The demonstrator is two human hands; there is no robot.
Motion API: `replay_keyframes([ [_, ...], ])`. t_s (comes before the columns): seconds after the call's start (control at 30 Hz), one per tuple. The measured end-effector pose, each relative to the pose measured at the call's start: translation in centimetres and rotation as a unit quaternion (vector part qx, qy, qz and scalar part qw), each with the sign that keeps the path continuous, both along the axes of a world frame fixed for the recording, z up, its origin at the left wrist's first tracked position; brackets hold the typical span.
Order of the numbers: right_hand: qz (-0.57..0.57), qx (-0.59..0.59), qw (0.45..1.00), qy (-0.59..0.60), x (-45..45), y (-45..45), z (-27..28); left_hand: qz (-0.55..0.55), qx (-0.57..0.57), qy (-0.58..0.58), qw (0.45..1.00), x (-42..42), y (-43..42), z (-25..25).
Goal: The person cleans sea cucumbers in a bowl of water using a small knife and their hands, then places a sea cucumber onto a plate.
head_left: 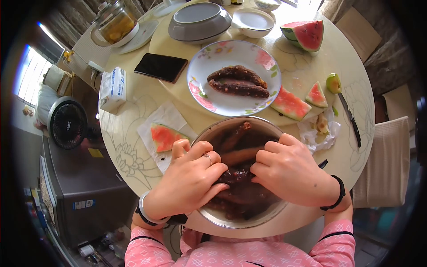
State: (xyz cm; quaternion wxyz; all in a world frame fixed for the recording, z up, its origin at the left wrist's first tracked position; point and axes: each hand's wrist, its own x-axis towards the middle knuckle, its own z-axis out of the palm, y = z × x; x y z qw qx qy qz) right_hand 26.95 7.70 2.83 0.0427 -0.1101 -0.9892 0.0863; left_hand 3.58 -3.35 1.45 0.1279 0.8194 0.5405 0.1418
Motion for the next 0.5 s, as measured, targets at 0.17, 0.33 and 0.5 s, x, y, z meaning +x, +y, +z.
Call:
replay_keyframes([
  [0.17, -0.001, -0.011, 1.0, 0.002, 0.0, 0.0, 0.1, 0.0, 0.021, -0.032, 0.999, 0.2, 0.3, -0.5],
  [0.33, 0.018, -0.065, 0.997, 0.035, 0.3, 0.9, -0.1, -0.001, 0.044, -0.071, 0.996, 0.4, 0.6, -1.1],
  [0.5, 0.024, -0.086, 0.996, 0.021, 0.1, 1.0, -0.4, -0.001, 0.059, -0.055, 0.997, 0.6, 0.6, -1.4],
])
